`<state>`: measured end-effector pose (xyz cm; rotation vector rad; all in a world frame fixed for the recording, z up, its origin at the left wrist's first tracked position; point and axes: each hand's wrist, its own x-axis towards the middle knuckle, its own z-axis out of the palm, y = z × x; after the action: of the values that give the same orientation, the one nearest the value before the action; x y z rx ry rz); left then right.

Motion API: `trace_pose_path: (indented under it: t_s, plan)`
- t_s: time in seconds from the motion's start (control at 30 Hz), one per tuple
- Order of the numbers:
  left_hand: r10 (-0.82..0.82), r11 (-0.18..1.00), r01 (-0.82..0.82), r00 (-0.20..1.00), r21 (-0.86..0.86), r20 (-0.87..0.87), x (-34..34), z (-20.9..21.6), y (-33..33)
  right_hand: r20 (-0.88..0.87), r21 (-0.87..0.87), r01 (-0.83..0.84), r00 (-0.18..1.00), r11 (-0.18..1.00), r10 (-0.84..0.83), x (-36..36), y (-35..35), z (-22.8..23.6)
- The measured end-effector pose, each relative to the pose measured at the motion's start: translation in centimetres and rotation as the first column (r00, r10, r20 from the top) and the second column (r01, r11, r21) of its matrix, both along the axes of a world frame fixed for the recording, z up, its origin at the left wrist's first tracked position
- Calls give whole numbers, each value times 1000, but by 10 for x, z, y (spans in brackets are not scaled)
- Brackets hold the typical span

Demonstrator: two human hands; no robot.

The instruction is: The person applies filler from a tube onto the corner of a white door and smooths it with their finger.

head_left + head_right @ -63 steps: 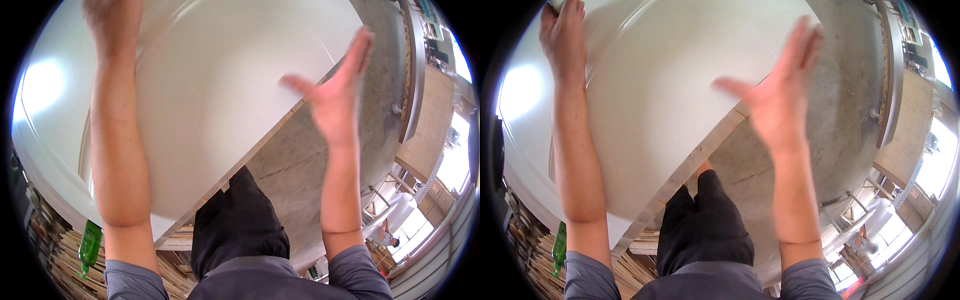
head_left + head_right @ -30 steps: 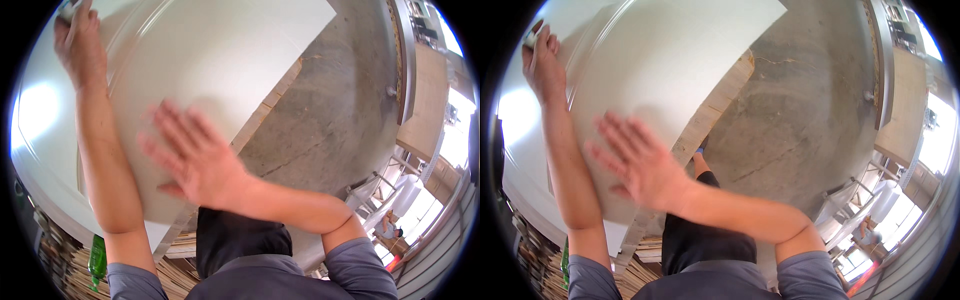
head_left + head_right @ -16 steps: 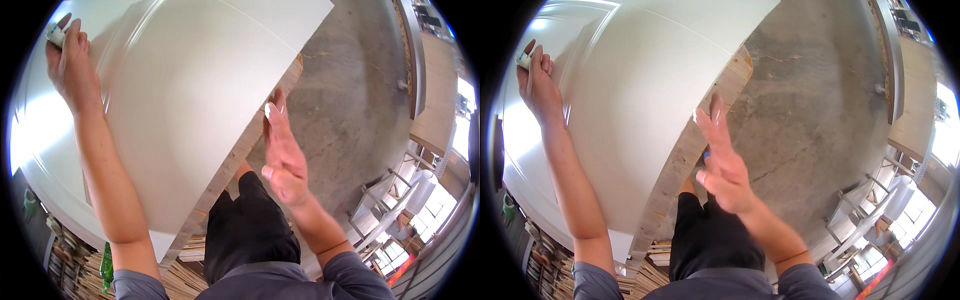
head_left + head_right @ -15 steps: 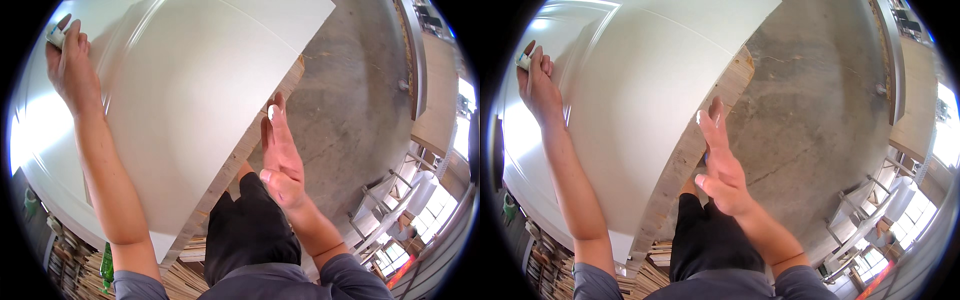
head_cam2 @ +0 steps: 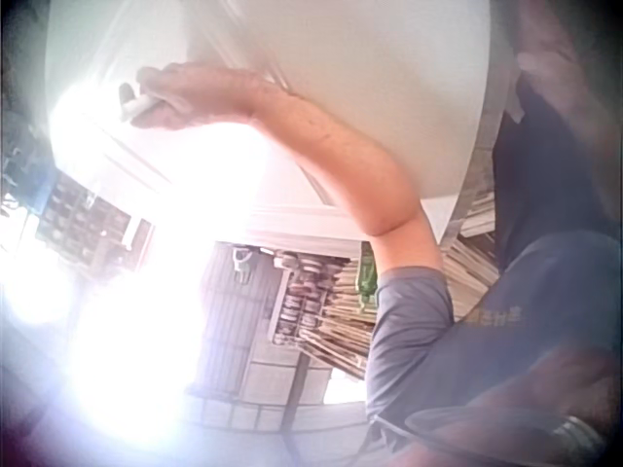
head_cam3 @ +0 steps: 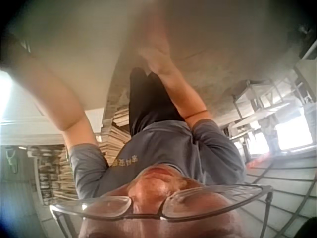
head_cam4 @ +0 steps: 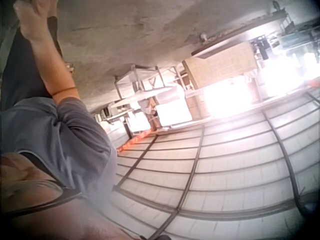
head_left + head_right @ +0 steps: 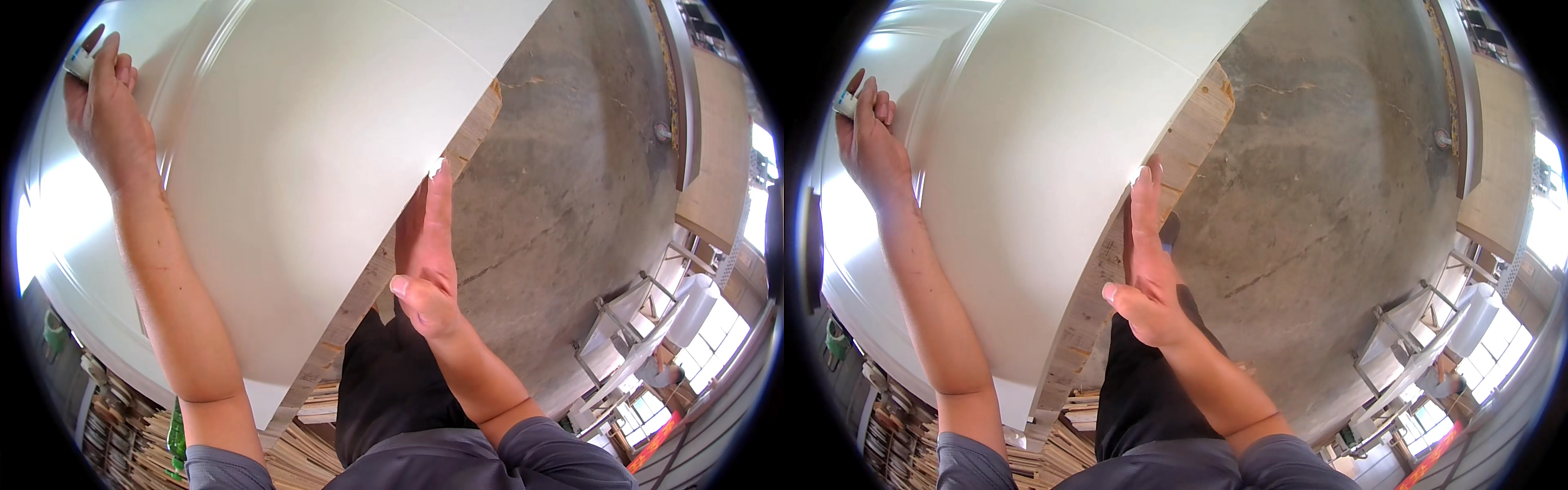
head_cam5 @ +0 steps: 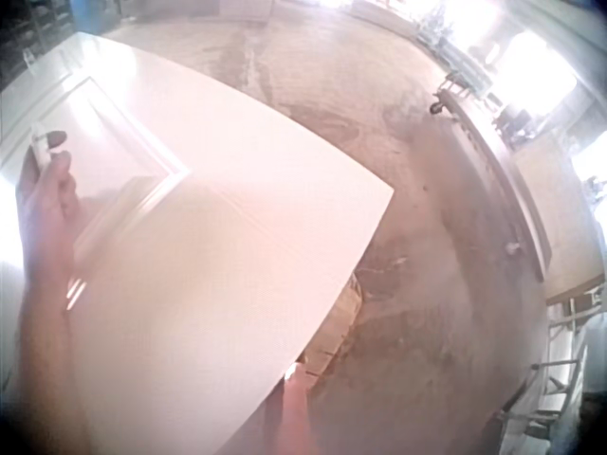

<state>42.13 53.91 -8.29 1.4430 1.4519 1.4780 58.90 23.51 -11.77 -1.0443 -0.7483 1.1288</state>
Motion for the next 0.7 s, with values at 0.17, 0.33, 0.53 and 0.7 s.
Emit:
trace_pose_path:
  t_s: [0.17,0.33,0.53,0.7]
  plan:
    - [-14,1000,14,1000,5,17,-3,-2,2,90,-16,-5,996,1000,6,3,-1,-3]
    - [-10,1000,10,1000,4,20,-4,-2,0,231,-34,9,973,999,-1,6,-4,-5]
    - [-3,1000,3,1000,2,27,-4,-2,0,469,4,30,883,1000,-29,16,-4,-10]
    - [-10,1000,10,1000,5,26,-4,-3,0,606,58,8,794,998,-42,29,-15,-11]
